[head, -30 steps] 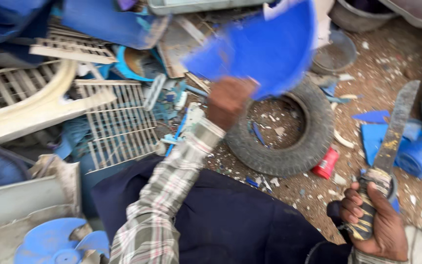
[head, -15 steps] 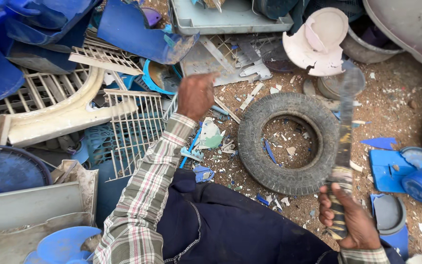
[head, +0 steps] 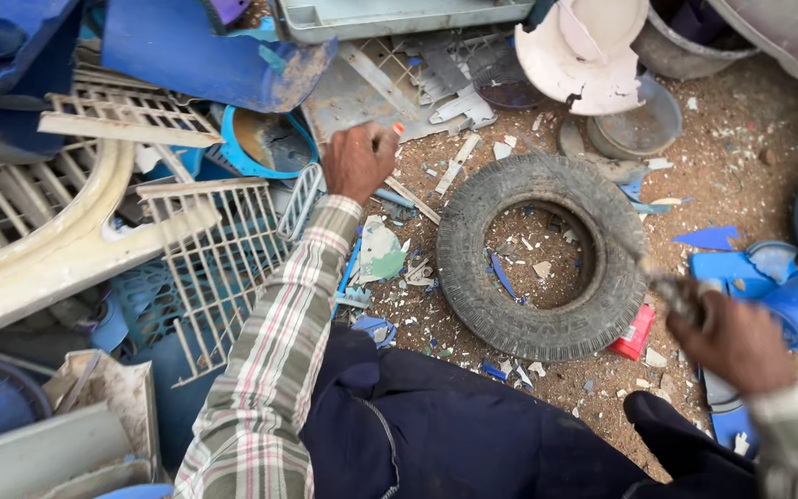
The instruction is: The person uses a long blade to cut various plastic items into smaller pieces. They cut a blue bucket, a metal lid, and a metal grate, placing the cut pieces into a pile. The person also moves a tire and other debris to access items.
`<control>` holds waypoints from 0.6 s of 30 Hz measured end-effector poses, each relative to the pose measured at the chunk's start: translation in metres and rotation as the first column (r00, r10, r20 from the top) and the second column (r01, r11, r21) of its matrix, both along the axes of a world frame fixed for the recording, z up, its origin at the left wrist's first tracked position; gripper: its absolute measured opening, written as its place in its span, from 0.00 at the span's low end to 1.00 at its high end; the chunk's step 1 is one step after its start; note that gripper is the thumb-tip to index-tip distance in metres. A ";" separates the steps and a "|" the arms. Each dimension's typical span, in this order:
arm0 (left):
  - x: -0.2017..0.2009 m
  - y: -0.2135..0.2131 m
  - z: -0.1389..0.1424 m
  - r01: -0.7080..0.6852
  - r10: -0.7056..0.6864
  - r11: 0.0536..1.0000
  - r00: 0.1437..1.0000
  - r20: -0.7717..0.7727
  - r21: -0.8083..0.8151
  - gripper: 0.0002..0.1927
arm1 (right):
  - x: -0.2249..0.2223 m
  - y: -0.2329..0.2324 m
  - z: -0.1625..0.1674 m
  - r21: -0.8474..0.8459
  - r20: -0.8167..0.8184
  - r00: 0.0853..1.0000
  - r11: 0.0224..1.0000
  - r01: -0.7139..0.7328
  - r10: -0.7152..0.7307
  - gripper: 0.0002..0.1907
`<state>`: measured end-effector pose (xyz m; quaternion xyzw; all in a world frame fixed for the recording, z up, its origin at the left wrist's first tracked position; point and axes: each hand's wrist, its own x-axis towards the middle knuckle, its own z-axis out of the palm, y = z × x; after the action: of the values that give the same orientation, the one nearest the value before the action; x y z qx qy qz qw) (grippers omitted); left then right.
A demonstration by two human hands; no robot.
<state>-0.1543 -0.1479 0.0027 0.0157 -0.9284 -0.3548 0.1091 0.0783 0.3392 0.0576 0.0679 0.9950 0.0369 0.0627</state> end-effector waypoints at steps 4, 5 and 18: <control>-0.065 0.001 -0.025 -0.045 0.066 0.995 0.970 -0.236 0.093 0.11 | -0.127 0.001 0.020 0.283 0.030 0.994 0.953 -0.112 0.107 0.16; -0.084 0.001 -0.029 -0.053 0.088 0.991 0.946 -0.313 0.121 0.11 | -0.161 -0.008 0.022 0.314 0.021 0.990 0.940 -0.137 0.137 0.14; -0.422 -0.009 -0.050 -0.327 0.372 0.928 0.813 -0.448 0.177 0.18 | -0.477 -0.148 0.023 0.537 0.360 0.917 0.766 -0.353 0.171 0.12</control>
<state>-0.5758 -0.1571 -0.0477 0.1039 -0.8371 -0.3636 0.3953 -0.3991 0.1915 0.0809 -0.0634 0.9126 0.3628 0.1775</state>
